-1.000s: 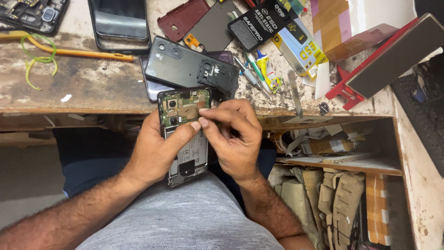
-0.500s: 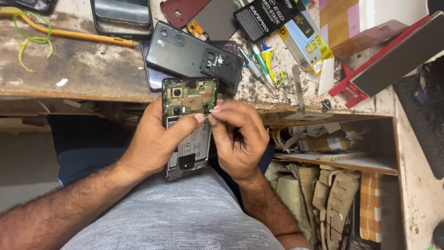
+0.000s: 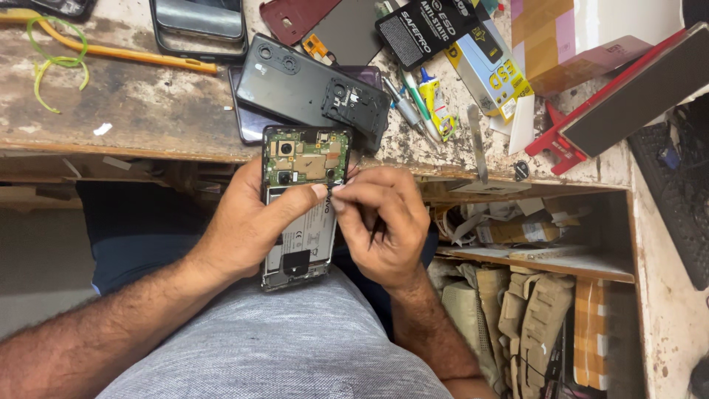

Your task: The person disassembles a smartphone by removing screws and detaching the motherboard. They then apply adhesive tape to the battery area and use tweezers to adjust internal components. The person works methodically on the device throughout the clip.

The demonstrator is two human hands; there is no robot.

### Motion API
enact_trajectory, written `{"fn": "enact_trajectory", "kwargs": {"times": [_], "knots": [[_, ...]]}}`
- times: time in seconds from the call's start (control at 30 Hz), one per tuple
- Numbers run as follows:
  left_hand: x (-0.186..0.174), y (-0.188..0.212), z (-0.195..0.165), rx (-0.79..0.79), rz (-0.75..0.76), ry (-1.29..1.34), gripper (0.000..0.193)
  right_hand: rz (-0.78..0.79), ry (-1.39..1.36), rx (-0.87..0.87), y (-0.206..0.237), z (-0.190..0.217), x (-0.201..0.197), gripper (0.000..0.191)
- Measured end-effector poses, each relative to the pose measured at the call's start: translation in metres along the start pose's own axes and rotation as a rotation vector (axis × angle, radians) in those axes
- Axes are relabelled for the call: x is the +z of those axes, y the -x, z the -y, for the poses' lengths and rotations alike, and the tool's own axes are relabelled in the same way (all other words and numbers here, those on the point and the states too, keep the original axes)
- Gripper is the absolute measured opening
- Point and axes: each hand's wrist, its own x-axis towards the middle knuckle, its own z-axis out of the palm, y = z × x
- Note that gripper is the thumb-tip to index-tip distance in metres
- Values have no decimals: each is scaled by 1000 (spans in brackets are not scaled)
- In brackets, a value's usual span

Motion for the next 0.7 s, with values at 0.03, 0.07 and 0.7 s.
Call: {"fn": "enact_trajectory", "kwargs": {"times": [0.03, 0.07, 0.7], "knots": [[0, 0, 0, -31, -5, 52, 31, 5, 13, -39, 1, 0, 0, 20], [-1, 1, -1, -62, -11, 105, 32, 9, 33, -39, 1, -1, 0, 20], [-10, 6, -32, -62, 79, 45, 39, 225, 296, 179, -29, 28, -40, 13]]}}
